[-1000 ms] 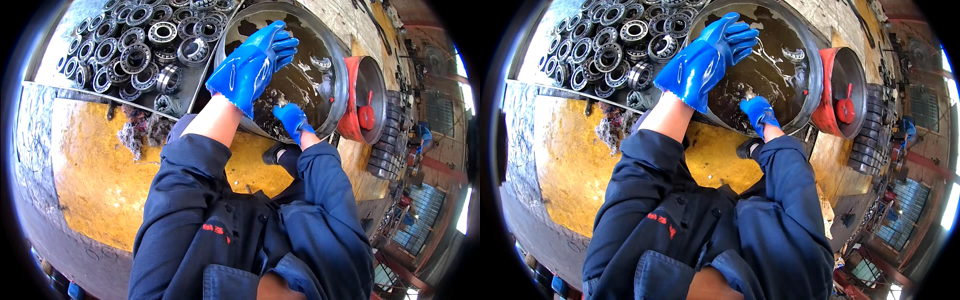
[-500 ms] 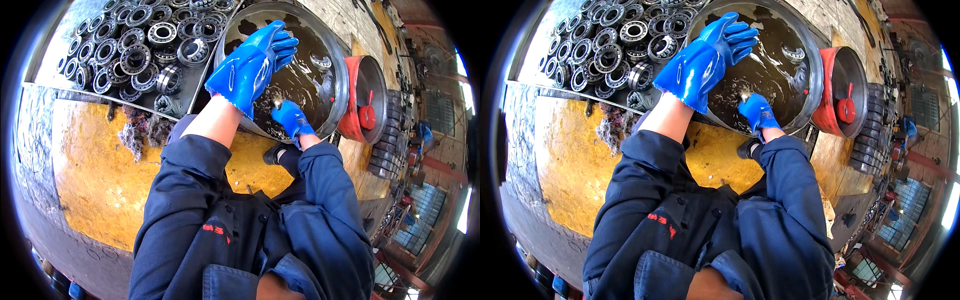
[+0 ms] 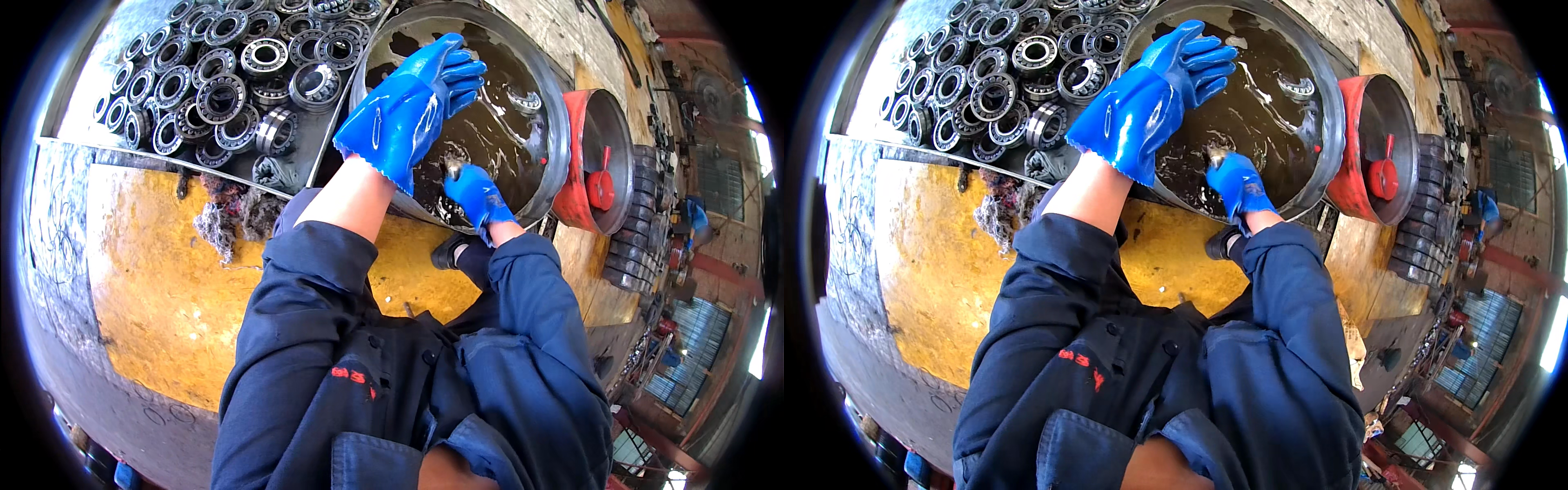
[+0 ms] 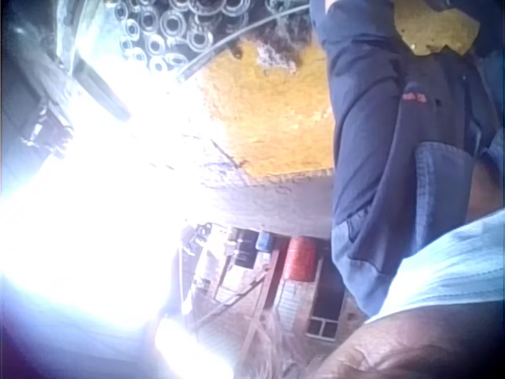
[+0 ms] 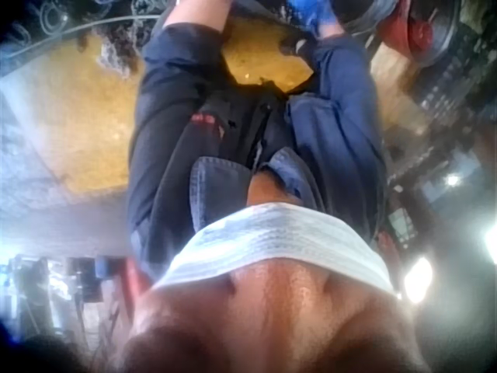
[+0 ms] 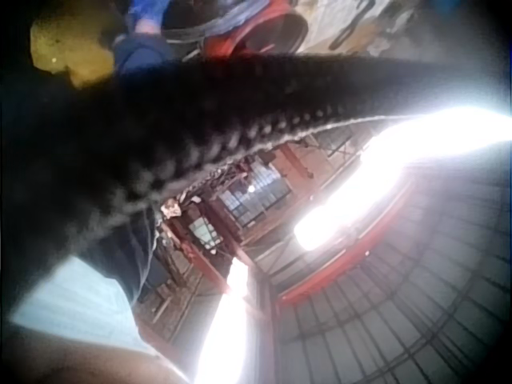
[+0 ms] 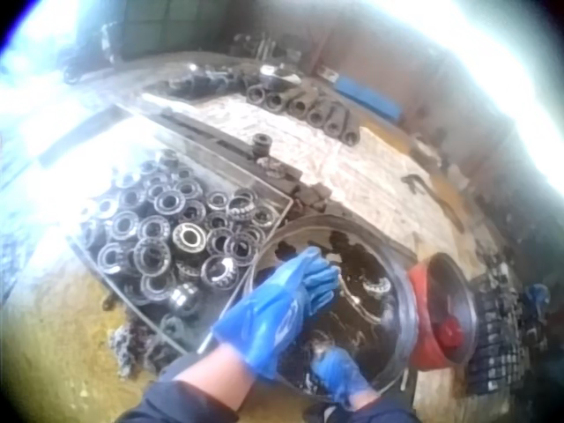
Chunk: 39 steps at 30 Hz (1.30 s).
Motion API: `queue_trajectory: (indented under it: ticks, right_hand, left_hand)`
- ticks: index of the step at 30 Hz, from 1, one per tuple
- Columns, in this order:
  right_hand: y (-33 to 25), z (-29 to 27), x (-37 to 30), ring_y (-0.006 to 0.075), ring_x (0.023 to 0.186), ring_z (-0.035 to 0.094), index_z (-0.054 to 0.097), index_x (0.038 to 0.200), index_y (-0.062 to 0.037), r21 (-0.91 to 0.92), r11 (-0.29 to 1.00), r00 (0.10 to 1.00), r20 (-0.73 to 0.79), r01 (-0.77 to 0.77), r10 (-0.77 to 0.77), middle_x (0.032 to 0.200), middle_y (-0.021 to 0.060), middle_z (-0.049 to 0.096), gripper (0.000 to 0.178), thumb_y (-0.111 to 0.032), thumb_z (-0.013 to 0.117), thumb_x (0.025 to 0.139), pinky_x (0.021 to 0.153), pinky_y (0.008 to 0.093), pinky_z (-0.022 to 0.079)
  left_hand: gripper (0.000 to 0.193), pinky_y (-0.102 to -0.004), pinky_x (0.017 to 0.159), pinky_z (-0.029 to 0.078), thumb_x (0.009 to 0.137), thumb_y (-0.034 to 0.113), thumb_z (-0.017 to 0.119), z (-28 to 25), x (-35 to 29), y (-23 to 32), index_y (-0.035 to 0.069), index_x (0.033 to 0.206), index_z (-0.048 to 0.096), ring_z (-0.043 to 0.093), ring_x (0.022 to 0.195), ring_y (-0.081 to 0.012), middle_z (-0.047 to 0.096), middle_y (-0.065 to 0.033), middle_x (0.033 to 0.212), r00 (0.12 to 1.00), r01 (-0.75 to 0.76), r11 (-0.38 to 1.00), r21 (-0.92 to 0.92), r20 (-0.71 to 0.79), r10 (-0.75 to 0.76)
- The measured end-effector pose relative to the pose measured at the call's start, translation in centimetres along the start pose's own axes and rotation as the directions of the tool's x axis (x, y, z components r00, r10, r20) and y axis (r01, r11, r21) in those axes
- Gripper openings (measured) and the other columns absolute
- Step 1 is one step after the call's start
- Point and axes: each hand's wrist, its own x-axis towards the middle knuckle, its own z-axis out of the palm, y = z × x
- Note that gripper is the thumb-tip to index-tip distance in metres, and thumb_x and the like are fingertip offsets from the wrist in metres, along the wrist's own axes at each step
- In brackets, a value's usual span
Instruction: The person repeatedly dips metal bearings into a dark liquid in a large basin, rubs them with gloved hands, and places them into a metal tray. The process is repeated for multiple bearings throughout the clip.
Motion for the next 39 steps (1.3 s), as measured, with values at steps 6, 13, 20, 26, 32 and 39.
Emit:
queue_trajectory:
  ticks: [6, 13, 20, 26, 32, 39]
  right_hand:
    - [-2.7, -0.6, 0.6, 0.0371, 0.098, 0.072, 0.076, 0.106, -0.0129, -0.572, 0.766, 0.955, 0.2, 0.294, -0.217, 0.104, 0.0172, 0.075, 0.03, -0.03, 0.067, 0.084, 0.083, 0.047, 0.057]
    - [0.6, 0.6, 0.6, 0.0382, 0.099, 0.071, 0.076, 0.108, -0.0124, -0.024, 0.999, 0.999, -0.016, -0.047, 0.047, 0.104, 0.0189, 0.074, 0.03, -0.03, 0.061, 0.089, 0.084, 0.0463, 0.056]
    - [-3.3, 0.0, 1.3, 0.0396, 0.093, 0.072, 0.072, 0.097, -0.0036, -0.65, 0.676, 0.936, 0.28, 0.347, -0.212, 0.099, 0.023, 0.073, 0.028, -0.028, 0.067, 0.084, 0.079, 0.0476, 0.056]
    - [0.7, 0.6, 0.0, 0.0451, 0.1, 0.068, 0.073, 0.109, -0.002, 0.2, 0.948, 0.968, 0.074, -0.249, 0.239, 0.108, 0.0287, 0.071, 0.048, -0.043, 0.065, 0.085, 0.082, 0.0489, 0.053]
    - [-4.8, -1.2, 0.3, 0.0332, 0.101, 0.072, 0.074, 0.11, -0.0168, -0.648, 0.718, 0.958, 0.271, 0.255, -0.096, 0.101, 0.0129, 0.076, 0.028, -0.025, 0.07, 0.084, 0.082, 0.0468, 0.057]
    - [-2.1, -0.4, 0.0, 0.0378, 0.103, 0.071, 0.076, 0.108, -0.0134, 0.067, 0.983, 0.985, 0.04, -0.172, 0.169, 0.106, 0.0224, 0.073, 0.03, -0.031, 0.062, 0.088, 0.084, 0.0469, 0.057]
  left_hand:
    - [0.06, -0.0454, 0.104, 0.052, 0.098, 0.05, 0.064, -0.8, 0.5, -0.2, 0.009, 0.142, 0.056, 0.063, 0.124, -0.0346, 0.063, -0.018, 0.139, 1.0, 0.009, 1.0, -0.006, 0.015, -0.009]
    - [0.062, -0.0457, 0.105, 0.051, 0.098, 0.049, 0.065, 0.1, -0.1, 0.2, 0.008, 0.142, 0.055, 0.062, 0.125, -0.0349, 0.063, -0.0188, 0.139, 1.0, 0.009, 1.0, 0.014, -0.02, -0.009]
    - [0.064, -0.0452, 0.106, 0.051, 0.099, 0.05, 0.062, -0.1, -0.2, 0.3, 0.006, 0.144, 0.053, 0.061, 0.127, -0.0357, 0.063, -0.0196, 0.139, 1.0, -0.002, 1.0, 0.029, -0.01, 0.002]
    - [0.066, -0.0446, 0.106, 0.051, 0.1, 0.052, 0.06, 0.3, -0.5, 0.3, 0.005, 0.146, 0.051, 0.061, 0.128, -0.0351, 0.062, -0.0201, 0.14, 1.0, -0.015, 0.999, 0.038, -0.009, 0.015]
    - [0.063, -0.0455, 0.104, 0.052, 0.1, 0.052, 0.061, -0.5, 0.0, 0.4, 0.007, 0.143, 0.055, 0.061, 0.128, -0.0345, 0.062, -0.0192, 0.141, 1.0, 0.011, 1.0, 0.007, 0.006, -0.011]
    - [0.062, -0.0451, 0.106, 0.051, 0.099, 0.051, 0.062, -0.9, -0.4, 0.5, 0.007, 0.143, 0.055, 0.06, 0.129, -0.0349, 0.061, -0.0195, 0.142, 1.0, -0.022, 1.0, 0.023, -0.007, 0.022]
